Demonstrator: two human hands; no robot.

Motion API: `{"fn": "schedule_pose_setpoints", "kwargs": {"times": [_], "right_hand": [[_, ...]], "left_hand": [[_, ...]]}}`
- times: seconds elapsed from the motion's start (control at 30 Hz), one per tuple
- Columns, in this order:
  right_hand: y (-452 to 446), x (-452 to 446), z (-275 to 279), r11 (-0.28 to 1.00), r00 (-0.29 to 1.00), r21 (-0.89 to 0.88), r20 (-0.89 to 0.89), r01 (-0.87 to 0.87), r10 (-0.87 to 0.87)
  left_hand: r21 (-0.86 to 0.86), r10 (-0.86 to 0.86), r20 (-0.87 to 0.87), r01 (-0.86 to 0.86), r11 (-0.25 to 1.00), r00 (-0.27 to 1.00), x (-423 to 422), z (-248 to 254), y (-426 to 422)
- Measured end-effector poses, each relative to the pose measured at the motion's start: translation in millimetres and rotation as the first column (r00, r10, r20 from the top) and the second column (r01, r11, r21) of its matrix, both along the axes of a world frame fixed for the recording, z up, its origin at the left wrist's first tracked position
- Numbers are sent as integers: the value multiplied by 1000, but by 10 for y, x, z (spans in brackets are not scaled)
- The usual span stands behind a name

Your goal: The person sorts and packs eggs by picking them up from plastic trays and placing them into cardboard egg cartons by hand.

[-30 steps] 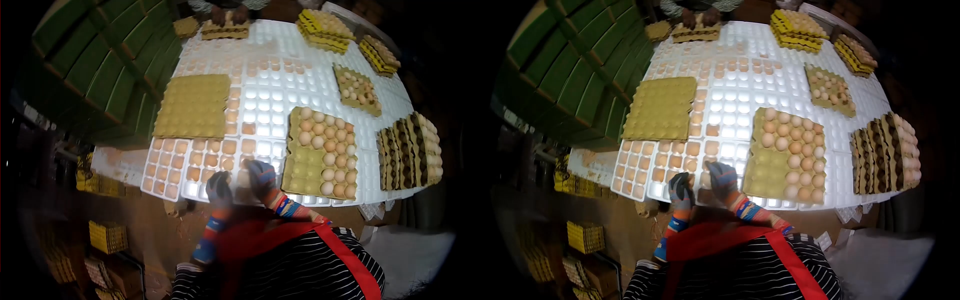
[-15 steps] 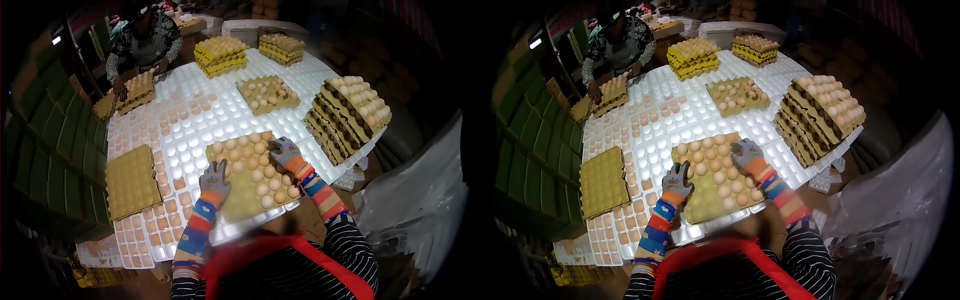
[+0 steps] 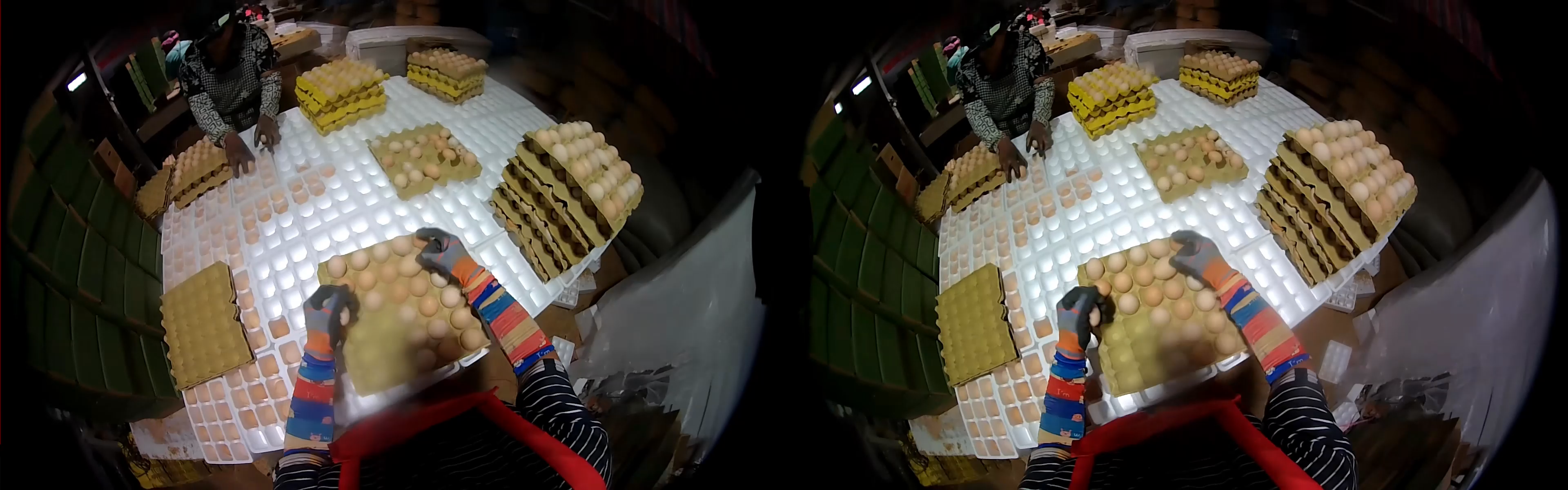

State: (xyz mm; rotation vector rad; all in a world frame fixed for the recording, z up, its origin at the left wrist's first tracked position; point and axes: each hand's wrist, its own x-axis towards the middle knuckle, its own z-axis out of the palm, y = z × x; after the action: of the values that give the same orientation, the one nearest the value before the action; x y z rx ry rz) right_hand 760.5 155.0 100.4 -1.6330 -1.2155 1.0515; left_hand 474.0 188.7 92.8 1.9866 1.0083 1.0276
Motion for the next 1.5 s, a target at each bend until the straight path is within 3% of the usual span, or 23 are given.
{"fn": "schedule_pose_setpoints", "kwargs": {"times": [0.03, 0.1, 0.13, 0.17, 0.2, 0.27, 0.33, 0.4, 0.47, 0.57, 0.6, 0.67, 0.7, 0.77, 0.83, 0.9, 0.93, 1.03, 1.07, 1.17, 1.27, 1.47, 1.5], "right_hand": [[-54, -7, 62, 997, 995, -21, 53, -79, 80], [-66, -146, 97, 938, 610, 94, 780, -334, 139], [-71, -189, 0, 944, 645, 77, 747, -320, 158], [-78, -199, -51, 966, 911, 66, 353, -249, 211], [-95, -208, -55, 982, 975, 16, -120, -188, 189], [78, -246, 89, 938, 806, -186, 479, -293, 347], [152, -125, 9, 936, 716, -83, 622, -343, 318], [185, -64, -78, 912, 643, 26, 718, -409, 268], [222, 5, -122, 866, 591, 139, 781, -481, 202], [308, 177, -141, 959, 955, 93, 160, -267, 251], [298, 317, 7, 990, 942, -28, -313, -138, 122], [332, 681, -324, 971, 877, 225, -446, -82, 178], [312, 735, -303, 1000, 613, 16, -790, -13, 20], [293, 658, -379, 977, 898, 213, -429, -3, 96], [251, 536, -254, 956, 988, 253, 87, -148, 129], [164, 277, 185, 947, 759, 65, 616, -314, 209], [211, 170, 146, 935, 571, -67, 777, -347, 267], [206, -50, 149, 937, 408, -109, 879, -333, 247], [176, -57, 170, 926, 367, -63, 907, -372, 209], [116, -50, 3, 923, 602, -92, 734, -372, 316], [94, -12, -78, 898, 721, 209, 675, -387, 153], [469, -58, 152, 787, 292, -262, 826, -559, 482], [520, -3, 171, 796, 433, -232, 736, -560, 519]], "left_hand": [[-238, -24, -4, 22, 971, 1000, 149, 12, -30], [16, 16, -593, -8, 1000, 805, 439, 400, -306], [47, 45, -723, -15, 999, 689, 529, 311, -316], [75, 68, -833, -10, 997, 549, 595, 181, -330], [186, 155, -805, -4, 983, 572, 632, 100, -321], [142, 127, -691, -38, 989, 712, 596, 97, -307], [126, 192, -547, -147, 981, 815, 558, 132, -352], [-296, 189, -31, -190, 936, 981, 461, 82, -363], [-703, 372, 475, 90, 705, 798, 412, 237, -437], [-652, 389, 751, 504, 567, 533, 359, 246, -444], [-613, 237, 571, 216, 760, 786, 393, 194, -499], [-584, 228, 510, 139, 800, 829, 527, 223, -615], [-674, 384, 690, 349, 652, 614, 569, 259, -623], [-628, 331, 732, 401, 667, 595, 616, 191, -620], [-623, 207, 528, 210, 753, 824, 591, 295, -597], [-611, 130, 476, 221, 760, 870, 558, 115, -488], [-466, 51, 322, 111, 878, 945, 548, 101, -457], [118, 99, -236, -72, 990, 967, 547, 80, -408], [125, 150, -323, -115, 985, 934, 572, 189, -457], [169, 184, -511, -112, 979, 840, 583, 438, -545], [219, 139, -614, -2, 976, 777, 596, 422, -513], [263, 33, -834, 345, 901, 551, 797, 372, -422], [260, 8, -840, 390, 883, 543, 825, 385, -400]]}}
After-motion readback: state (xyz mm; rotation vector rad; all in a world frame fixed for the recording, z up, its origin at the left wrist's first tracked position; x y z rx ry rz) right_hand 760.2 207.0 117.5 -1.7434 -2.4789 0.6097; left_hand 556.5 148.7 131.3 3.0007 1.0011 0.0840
